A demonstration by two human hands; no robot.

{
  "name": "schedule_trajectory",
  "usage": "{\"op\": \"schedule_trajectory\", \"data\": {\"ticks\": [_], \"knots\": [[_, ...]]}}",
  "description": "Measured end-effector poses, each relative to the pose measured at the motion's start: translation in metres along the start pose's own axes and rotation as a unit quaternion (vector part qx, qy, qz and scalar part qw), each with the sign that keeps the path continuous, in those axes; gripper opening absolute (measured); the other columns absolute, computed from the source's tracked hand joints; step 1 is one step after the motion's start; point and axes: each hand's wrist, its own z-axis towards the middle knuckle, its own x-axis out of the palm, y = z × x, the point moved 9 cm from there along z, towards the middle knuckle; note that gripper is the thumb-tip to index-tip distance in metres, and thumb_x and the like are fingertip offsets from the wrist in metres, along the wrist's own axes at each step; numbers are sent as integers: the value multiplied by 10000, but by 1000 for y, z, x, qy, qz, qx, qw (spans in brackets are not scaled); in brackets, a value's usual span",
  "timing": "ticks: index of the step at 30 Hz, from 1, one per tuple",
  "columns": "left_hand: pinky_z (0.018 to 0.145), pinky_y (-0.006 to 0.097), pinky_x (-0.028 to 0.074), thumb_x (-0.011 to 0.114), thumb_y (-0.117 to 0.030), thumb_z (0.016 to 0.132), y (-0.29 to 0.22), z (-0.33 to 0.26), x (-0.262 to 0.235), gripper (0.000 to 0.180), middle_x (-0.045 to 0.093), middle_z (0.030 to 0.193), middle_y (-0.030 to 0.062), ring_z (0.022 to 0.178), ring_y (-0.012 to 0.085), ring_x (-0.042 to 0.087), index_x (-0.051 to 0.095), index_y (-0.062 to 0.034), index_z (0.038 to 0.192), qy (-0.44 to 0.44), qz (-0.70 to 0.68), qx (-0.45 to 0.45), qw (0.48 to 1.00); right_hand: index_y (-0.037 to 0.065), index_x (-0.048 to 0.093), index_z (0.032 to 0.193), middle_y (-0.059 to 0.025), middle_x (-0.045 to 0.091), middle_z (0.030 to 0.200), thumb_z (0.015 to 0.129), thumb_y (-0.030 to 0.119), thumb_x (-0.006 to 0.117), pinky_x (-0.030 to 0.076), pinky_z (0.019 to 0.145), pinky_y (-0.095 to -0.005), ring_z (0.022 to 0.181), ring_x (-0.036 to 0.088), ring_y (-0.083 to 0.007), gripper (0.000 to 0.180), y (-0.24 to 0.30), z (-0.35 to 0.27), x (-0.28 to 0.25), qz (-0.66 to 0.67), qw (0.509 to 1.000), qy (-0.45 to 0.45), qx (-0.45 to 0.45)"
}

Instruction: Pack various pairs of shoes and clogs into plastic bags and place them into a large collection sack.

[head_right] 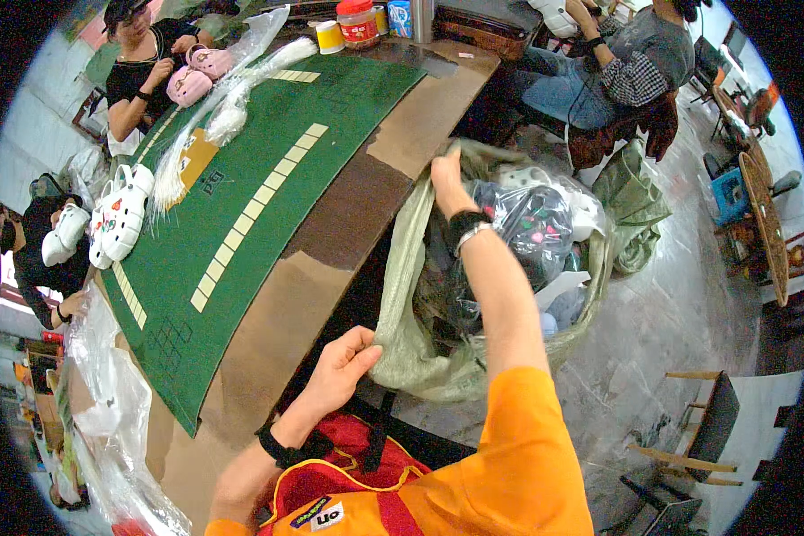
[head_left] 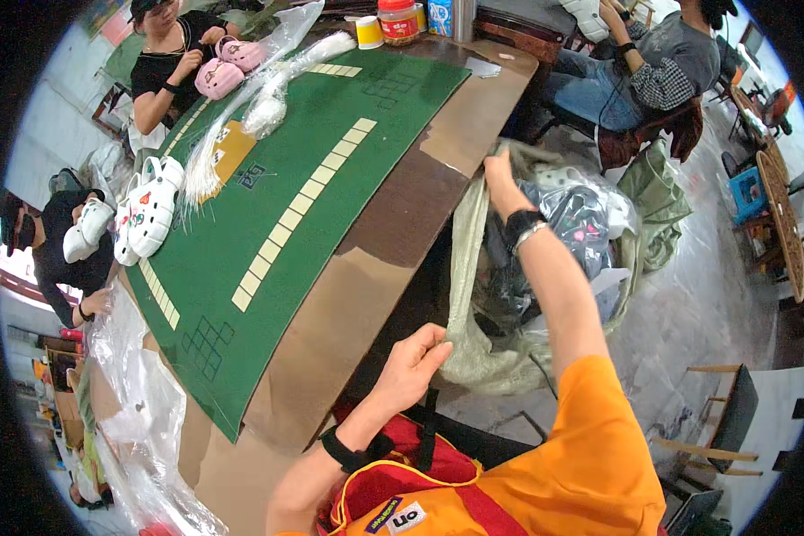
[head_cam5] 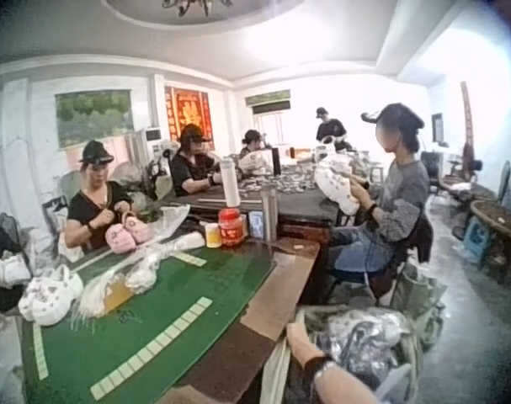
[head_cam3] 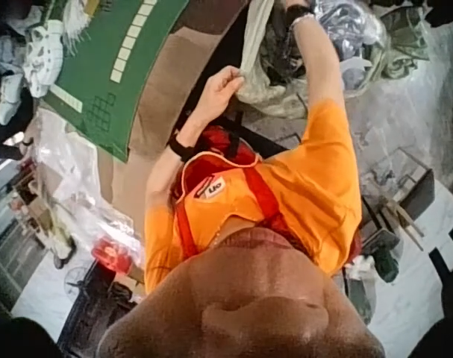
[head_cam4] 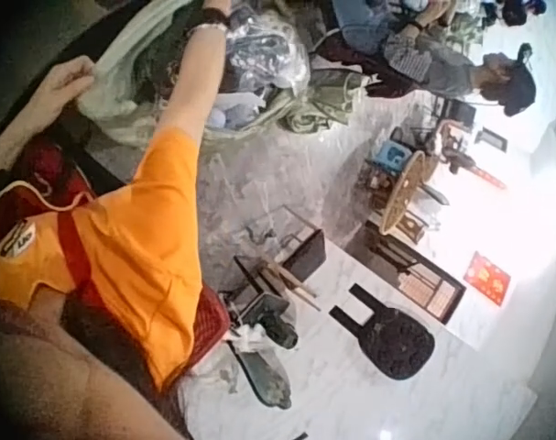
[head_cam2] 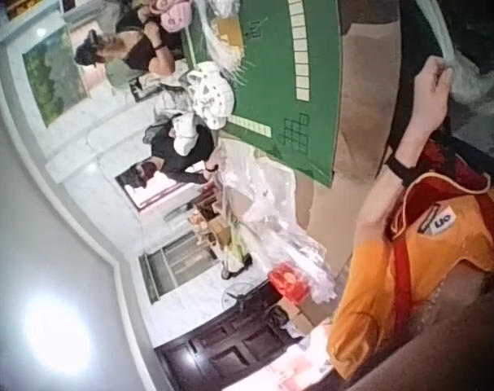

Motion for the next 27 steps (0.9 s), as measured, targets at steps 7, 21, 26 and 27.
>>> {"op": "schedule_trajectory", "data": {"ticks": [7, 21, 26, 27], "knots": [[578, 238, 378, 507, -122, 872, 2, 12, 12, 138, 505, 684, 29, 640, 68, 437, 502, 12, 904, -2, 63, 20, 998, -12, 158, 1377, -195, 349, 1340, 767, 29, 484, 333, 941, -309, 1170, 408, -271, 693, 68, 8, -15, -172, 969, 167, -60], [605, 237, 400, 502, -78, 861, 10, 26, -18, 104, 538, 697, 45, 667, 72, 469, 513, 18, 899, -101, 43, 35, 993, 48, 293, 1358, -76, 312, 1394, 815, 7, 482, 404, 856, -252, 1106, 445, -148, 576, 144, -16, -15, -172, 934, 304, -78], [637, 203, 397, 507, -48, 859, 7, 6, -33, 72, 540, 721, -11, 698, 43, 461, 531, 13, 889, -128, 44, 12, 991, 13, 459, 1238, -25, 601, 1003, 866, 164, 506, 415, 724, -232, 795, 500, -76, 404, 128, 27, -140, -228, 940, 229, -113], [639, 203, 398, 509, -48, 857, 8, 0, -38, 72, 545, 726, -12, 700, 41, 463, 534, 11, 890, -128, 57, 4, 990, 15, 468, 1228, -49, 608, 1010, 859, 195, 517, 420, 749, -243, 833, 526, -104, 413, 119, 39, -180, -232, 951, 166, -118]]}}
